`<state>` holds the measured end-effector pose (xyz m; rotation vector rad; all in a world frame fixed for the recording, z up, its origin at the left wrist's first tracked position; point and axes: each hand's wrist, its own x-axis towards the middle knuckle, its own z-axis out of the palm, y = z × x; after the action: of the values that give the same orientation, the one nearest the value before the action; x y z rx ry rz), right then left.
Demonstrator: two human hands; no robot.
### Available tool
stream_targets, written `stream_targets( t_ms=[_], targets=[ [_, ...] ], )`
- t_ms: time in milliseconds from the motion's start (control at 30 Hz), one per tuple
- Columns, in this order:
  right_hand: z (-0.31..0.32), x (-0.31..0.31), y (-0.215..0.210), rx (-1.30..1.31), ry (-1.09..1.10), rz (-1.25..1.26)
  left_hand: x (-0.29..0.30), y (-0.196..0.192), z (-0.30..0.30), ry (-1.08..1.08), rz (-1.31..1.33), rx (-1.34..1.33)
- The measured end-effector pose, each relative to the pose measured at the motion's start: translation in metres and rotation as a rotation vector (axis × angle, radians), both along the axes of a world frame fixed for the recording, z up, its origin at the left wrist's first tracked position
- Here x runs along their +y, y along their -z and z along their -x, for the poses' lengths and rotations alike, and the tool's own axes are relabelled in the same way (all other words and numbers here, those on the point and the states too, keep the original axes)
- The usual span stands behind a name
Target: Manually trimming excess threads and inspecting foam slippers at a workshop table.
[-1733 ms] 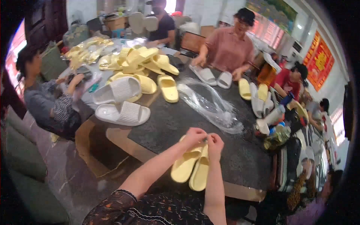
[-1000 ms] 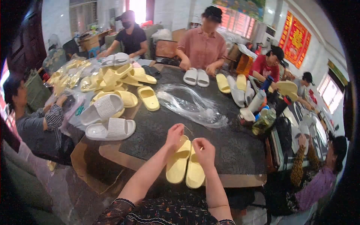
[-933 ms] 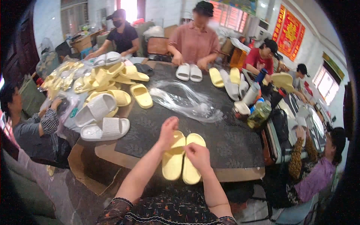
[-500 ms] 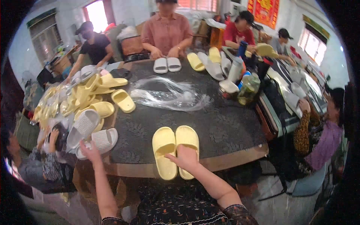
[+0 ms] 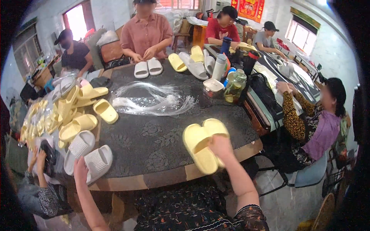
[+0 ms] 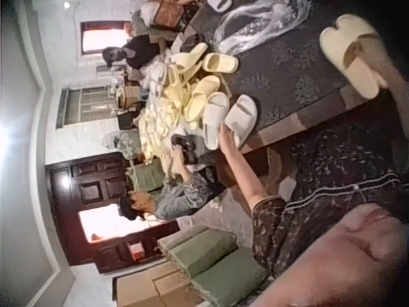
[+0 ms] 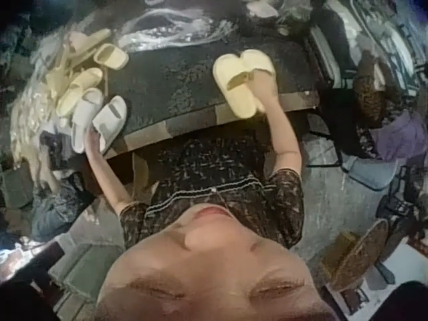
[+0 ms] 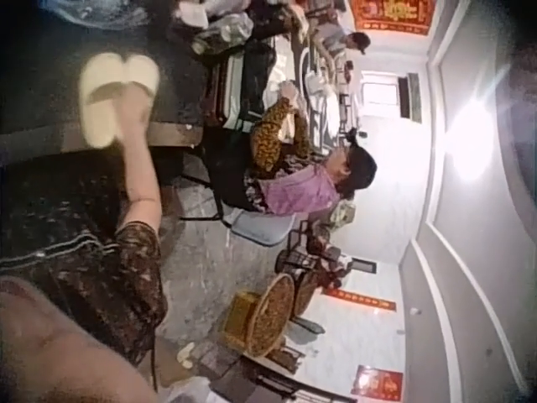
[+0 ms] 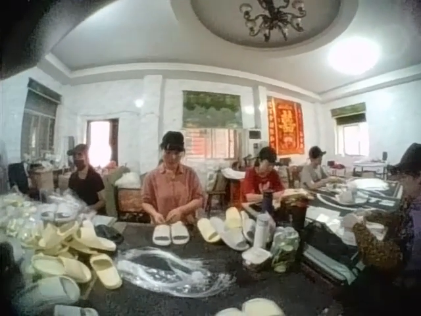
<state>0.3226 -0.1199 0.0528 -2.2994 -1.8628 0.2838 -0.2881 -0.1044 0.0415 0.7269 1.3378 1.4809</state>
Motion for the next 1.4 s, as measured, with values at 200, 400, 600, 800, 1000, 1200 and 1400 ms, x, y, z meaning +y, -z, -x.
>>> stream_targets(
  t_ms=[200, 400, 600, 800, 1000, 1200, 1400],
  targets=[
    [-0.114, 0.018, 0.016, -0.241, 0.295, -0.146, -0.051, -0.014, -0.098, 0.266, 0.022, -0.523],
    [-0.056, 0.015, 0.034, -0.311, 0.345, -0.671, -0.05, -0.008, -0.208, 0.424, 0.126, -0.801],
    [0.098, -0.037, -0.01, 0.746, -0.432, -0.17, -0.04, 0.002, -0.264, 0.244, 0.14, -0.948],
    [0.127, -0.017, 0.024, 0.356, -0.361, -0.311, -0.048, -0.007, -0.272, 0.589, 0.149, -0.847],
    [0.104, 0.004, 0.04, 0.417, -0.324, -0.378, -0.069, -0.058, -0.228, 0.984, 0.152, -0.26],
    [0.109, 0.011, 0.047, 0.62, -0.284, -0.434, -0.024, -0.058, -0.219, 0.599, -0.125, 0.674],
    [0.117, 0.001, 0.041, 0.648, -0.289, -0.484, 0.037, 0.001, -0.232, 0.488, -0.449, 1.213]
  ],
)
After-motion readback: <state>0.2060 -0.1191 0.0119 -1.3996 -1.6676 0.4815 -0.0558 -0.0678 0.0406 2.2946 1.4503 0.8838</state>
